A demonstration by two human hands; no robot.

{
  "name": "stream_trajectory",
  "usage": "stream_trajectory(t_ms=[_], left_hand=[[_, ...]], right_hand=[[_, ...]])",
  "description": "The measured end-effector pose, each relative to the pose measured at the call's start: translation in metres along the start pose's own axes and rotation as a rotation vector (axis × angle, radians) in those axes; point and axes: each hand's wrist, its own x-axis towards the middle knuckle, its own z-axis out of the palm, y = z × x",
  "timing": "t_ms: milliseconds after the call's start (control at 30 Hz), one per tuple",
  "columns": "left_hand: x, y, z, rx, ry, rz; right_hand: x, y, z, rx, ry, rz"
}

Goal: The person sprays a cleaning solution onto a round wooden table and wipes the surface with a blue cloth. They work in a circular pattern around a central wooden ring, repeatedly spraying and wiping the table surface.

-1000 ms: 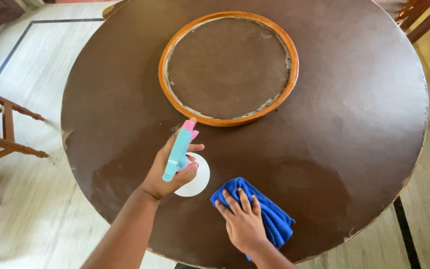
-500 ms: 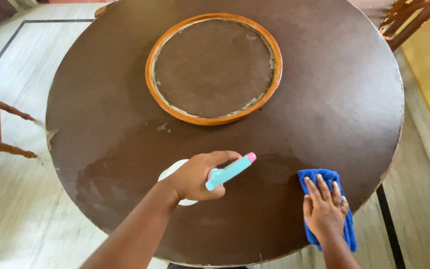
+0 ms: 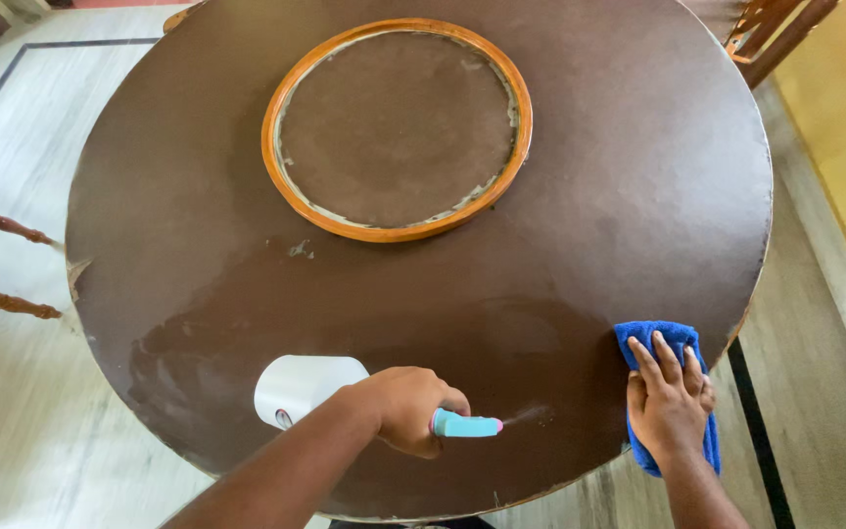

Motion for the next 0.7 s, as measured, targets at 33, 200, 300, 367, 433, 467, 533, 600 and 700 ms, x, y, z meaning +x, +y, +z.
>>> stream_trajectory(t_ms=[33,200,300,367,433,467,533,600,700], left_hand=[[0.000,-0.001,-0.002,-0.017,0.011,-0.014],[0.003,-0.014,-0.014,-0.053,0.138,0.029],[0.002,-0.030,-0.020,0.001,0.208,0.000],[-0.002,-0.040,-0.023,-0.008,0.216,-0.029],[-0.005,-0.046,-0.024,-0.015,0.234,-0.067],[-0.009,-0.048,-0.024,-0.018,0.248,-0.090],[-0.014,-0.053,-0.026,-0.037,0.328,-0.091],[-0.019,-0.056,-0.030,-0.075,0.460,-0.041],[-0.028,-0.062,-0.041,-0.134,0.689,-0.050]], right_hand=[[0.000,0.000,0.000,-0.004,0.005,-0.002],[0.000,0.002,0.000,0.006,0.000,0.000],[-0.001,0.002,0.001,0.010,-0.006,0.011],[0.000,0.003,0.002,0.009,-0.010,0.019],[0.002,0.003,0.002,0.011,-0.014,0.018],[0.003,0.001,0.002,-0.018,-0.026,0.026],[0.006,-0.004,0.002,-0.076,-0.047,0.042],[0.010,-0.012,0.001,-0.029,-0.025,0.014],[0.014,-0.041,-0.002,-0.018,-0.081,-0.065]])
